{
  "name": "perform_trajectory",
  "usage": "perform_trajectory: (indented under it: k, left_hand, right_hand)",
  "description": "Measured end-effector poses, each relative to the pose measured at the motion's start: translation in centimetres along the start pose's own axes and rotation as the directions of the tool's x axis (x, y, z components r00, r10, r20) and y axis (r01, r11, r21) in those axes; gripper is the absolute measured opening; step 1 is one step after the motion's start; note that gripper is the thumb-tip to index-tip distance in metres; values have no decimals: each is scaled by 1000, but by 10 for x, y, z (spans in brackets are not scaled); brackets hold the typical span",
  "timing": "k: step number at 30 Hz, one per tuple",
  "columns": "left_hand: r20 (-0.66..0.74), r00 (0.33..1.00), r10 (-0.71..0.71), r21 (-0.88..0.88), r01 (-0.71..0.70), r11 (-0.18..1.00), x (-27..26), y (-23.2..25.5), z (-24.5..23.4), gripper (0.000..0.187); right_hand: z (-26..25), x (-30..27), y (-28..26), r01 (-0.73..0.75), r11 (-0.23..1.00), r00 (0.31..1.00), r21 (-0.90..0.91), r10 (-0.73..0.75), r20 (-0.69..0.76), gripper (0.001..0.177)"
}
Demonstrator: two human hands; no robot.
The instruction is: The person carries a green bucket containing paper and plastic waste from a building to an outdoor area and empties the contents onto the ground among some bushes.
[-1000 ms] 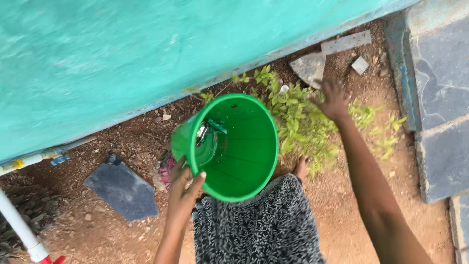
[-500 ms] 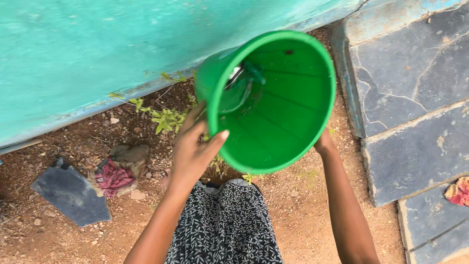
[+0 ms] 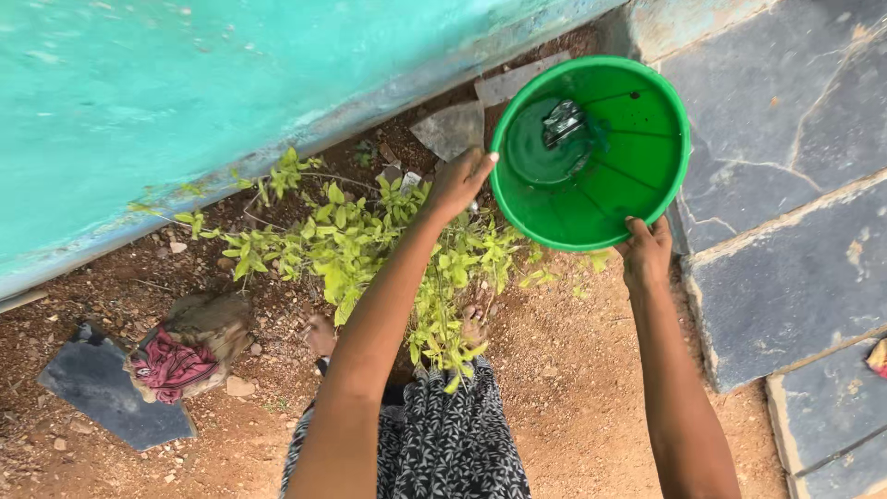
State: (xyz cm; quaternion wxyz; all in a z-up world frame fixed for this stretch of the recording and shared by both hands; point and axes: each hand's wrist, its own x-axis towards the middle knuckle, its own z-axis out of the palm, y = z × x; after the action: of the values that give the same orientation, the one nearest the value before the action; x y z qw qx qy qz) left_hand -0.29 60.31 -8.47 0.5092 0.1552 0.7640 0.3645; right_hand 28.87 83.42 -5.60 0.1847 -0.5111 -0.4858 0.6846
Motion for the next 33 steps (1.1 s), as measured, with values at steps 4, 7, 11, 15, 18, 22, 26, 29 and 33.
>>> perform_trajectory:
  k: [4,7,11,15,18,22,26,29,33]
  left_hand:
    - [-156,975,158,465,-69,883,32,-56,-3,69]
    - [-96,995,41,655,32,755,57,-71,-19,85]
    - [41,979,-201,726,109,679,68,-81,-8,108]
    - [97,946,-309,777,122,617,67,-100,13,124]
    - [66,951,-303,821,121,558,58,-132,36,112]
    - [33,952,-305,820,149,553,35,-152,62,111]
    - [120,926,-357,834,101,542,32,-153,60,102]
    - [197,882,-427,816,94,570,46,-157,52,92]
    - [248,873,-420,722,123,681,80,-180,48,106]
  right_hand:
    - [6,33,72,-16,983,999,183,24,-40,25]
    - [12,50,104,3,945,1000,326,-6,7,29]
    - [36,50,117,-86,921,988,380,128,-86,43]
    - [74,23,125,-94,903,991,419,125,-49,55]
    - [89,-9,138,-212,896,957,391,271,-103,54]
    - [101,-47,153,-436,897,898,70,428,107,51]
    - [130,-53,173,-457,862,830,-220,502,244,34]
    - [155,-23,192,-229,846,839,-482,423,344,24]
    - [185,40,217,43,747,905,-663,253,343,19]
